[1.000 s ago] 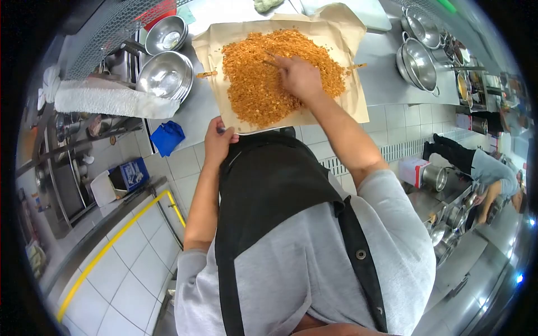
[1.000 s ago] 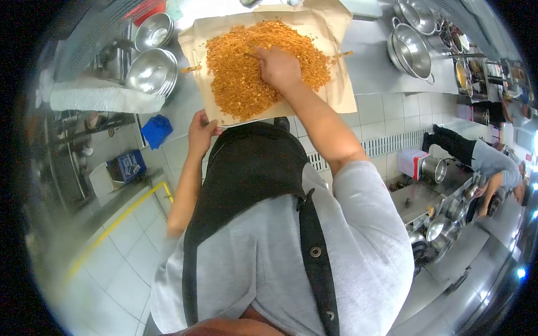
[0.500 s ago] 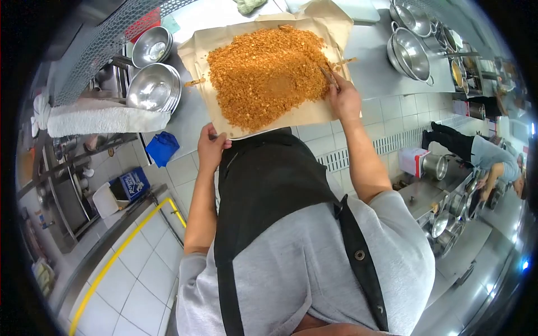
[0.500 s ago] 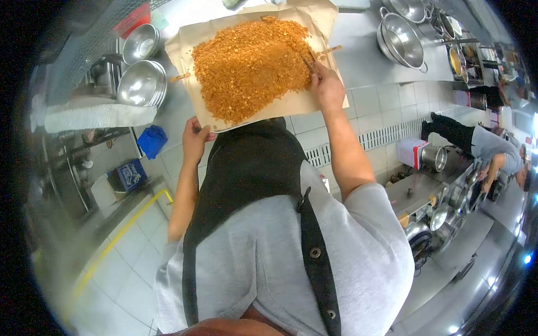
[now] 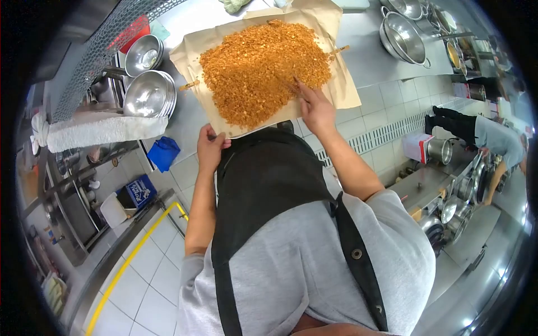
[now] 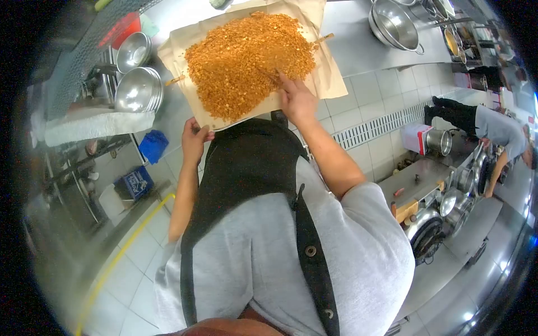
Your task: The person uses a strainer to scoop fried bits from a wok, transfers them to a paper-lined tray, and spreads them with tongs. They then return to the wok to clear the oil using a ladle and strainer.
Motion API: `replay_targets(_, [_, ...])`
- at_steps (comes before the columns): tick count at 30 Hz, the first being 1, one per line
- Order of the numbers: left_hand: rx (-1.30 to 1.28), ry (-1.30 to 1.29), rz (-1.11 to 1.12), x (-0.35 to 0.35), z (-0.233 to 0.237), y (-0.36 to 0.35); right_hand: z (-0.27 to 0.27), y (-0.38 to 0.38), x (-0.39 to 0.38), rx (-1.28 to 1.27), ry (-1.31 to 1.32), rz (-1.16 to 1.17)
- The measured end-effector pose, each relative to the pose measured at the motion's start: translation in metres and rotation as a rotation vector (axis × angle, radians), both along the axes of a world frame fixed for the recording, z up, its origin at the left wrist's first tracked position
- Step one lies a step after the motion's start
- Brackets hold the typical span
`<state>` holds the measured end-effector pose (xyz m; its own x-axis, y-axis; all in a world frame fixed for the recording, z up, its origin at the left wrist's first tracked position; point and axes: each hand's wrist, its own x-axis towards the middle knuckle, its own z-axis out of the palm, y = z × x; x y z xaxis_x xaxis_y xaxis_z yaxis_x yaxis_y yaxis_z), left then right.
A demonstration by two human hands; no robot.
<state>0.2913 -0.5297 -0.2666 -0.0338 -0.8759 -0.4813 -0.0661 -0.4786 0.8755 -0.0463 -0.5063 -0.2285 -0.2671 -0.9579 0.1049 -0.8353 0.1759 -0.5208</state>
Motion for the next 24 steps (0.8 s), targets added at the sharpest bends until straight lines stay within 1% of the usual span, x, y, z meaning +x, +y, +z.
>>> replay_targets(3, [-0.019, 0.024, -0.004, 0.000, 0.003, 0.000, -0.006, 0.022, -0.025, 0.005, 0.021, -0.050])
replay_targets(5, [-0.024, 0.015, -0.016, 0.001, 0.003, 0.000, 0.001, 0.033, -0.030, 0.018, -0.022, -0.175])
replay_targets(6, [-0.031, 0.007, -0.027, 0.003, 0.003, 0.000, 0.005, 0.033, -0.028, -0.018, 0.029, -0.186])
replay_targets(7, [-0.027, 0.005, -0.022, 0.004, 0.003, 0.001, 0.008, 0.036, -0.023, -0.014, 0.027, -0.181])
replay_targets(9, [-0.040, -0.008, -0.058, 0.004, 0.003, -0.002, 0.018, 0.038, -0.010, -0.048, -0.066, -0.159])
replay_targets(10, [-0.041, -0.010, -0.057, 0.005, 0.004, -0.003, 0.017, 0.037, 0.000, -0.048, -0.067, -0.158])
replay_targets(12, [-0.006, 0.022, -0.071, 0.005, 0.006, -0.005, 0.012, 0.034, 0.029, -0.049, -0.177, -0.065])
replay_targets(13, [-0.009, 0.022, -0.073, 0.006, 0.007, -0.006, 0.008, 0.032, 0.043, -0.052, -0.177, -0.066])
replay_targets(14, [-0.009, 0.017, -0.079, 0.006, 0.008, -0.006, 0.001, 0.030, 0.057, -0.056, -0.176, -0.017])
replay_targets(19, [-0.027, 0.040, -0.089, 0.012, 0.001, -0.005, 0.011, 0.023, 0.091, -0.046, -0.174, 0.131])
replay_targets(22, [-0.050, 0.046, -0.081, 0.013, 0.000, -0.002, 0.012, 0.018, 0.099, -0.077, -0.117, 0.206])
replay_targets(24, [-0.051, 0.036, -0.068, 0.013, -0.001, -0.001, 0.016, 0.006, 0.099, 0.035, 0.099, 0.243])
